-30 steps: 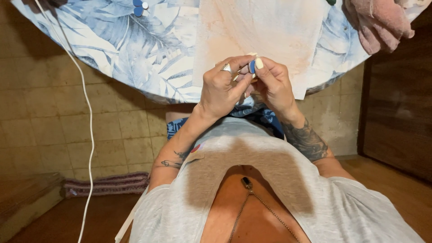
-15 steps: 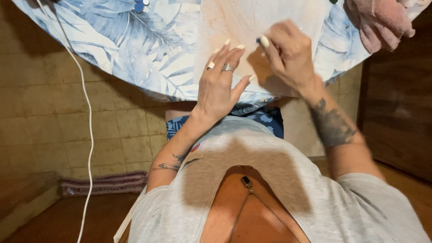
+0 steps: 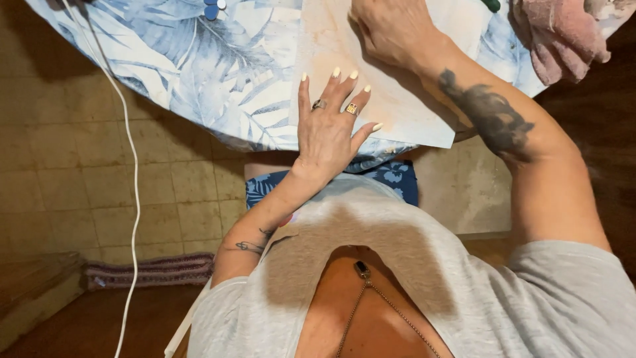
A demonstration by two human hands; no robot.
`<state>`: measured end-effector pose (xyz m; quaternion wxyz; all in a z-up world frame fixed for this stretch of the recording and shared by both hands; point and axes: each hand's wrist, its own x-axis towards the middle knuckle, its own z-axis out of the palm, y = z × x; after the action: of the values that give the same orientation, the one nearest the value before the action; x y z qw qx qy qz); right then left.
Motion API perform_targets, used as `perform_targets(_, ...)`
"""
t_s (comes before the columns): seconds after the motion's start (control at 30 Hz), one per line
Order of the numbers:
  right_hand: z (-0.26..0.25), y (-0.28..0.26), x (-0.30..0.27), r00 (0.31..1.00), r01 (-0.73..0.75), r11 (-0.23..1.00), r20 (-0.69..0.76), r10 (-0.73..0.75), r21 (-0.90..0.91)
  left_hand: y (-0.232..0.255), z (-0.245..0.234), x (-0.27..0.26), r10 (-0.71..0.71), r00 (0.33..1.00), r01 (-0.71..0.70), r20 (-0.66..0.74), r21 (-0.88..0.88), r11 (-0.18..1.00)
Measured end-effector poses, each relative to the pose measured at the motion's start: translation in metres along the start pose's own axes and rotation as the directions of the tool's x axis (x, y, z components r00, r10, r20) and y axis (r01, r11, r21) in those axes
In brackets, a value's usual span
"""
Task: Sanding the edges of small blue mosaic tiles using a sanding block to smooth them.
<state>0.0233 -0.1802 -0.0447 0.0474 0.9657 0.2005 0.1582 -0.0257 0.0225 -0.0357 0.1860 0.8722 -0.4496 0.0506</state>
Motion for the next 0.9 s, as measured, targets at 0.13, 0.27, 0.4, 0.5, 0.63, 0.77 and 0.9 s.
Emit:
perform_targets(0.13, -0.058, -0.014, -0.03, 0.986, 0.023, 0.981, 0.155, -0.054, 0.193, -0.002, 0.0, -0.001, 0.0, 1.0, 0.0, -0.025, 0.003, 1.0)
perform_targets(0.27, -0.119, -0.01, -0.02, 0.509, -0.391, 0.917, 0.848, 0.147, 0.076, -0.003, -0.003, 0.002, 0.029, 0.998, -0.029, -0.057, 0.003, 1.0)
perform_targets(0.4, -0.108, 0.02, -0.076, 0.704, 0.165, 0.888, 0.682, 0.199, -0.43, 0.002, -0.015, 0.006, 0.026, 0.992, -0.053, -0.122, -0.219, 0.974)
perform_targets(0.5, -0.077, -0.013, -0.086, 0.982, -0.19, 0.852, 0.082, 0.171, 0.487, 0.008, -0.006, 0.007, -0.055, 0.983, -0.036, -0.173, -0.482, 0.875)
perform_targets(0.63, -0.114, -0.052, -0.055, 0.867, -0.466, 0.316, 0.355, 0.35, 0.826, 0.016, -0.024, 0.014, -0.093, 0.984, -0.064, -0.149, -0.799, 0.599)
perform_targets(0.77, -0.113, -0.058, -0.051, 0.786, -0.534, -0.032, 0.51, 0.349, 0.845, 0.02, -0.026, 0.018, -0.166, 0.978, -0.021, -0.124, -0.856, 0.516)
perform_targets(0.9, -0.111, -0.062, -0.05, 0.762, -0.531, -0.109, 0.53, 0.373, 0.84, 0.021, -0.028, 0.019, -0.195, 0.969, -0.037, -0.153, -0.868, 0.495)
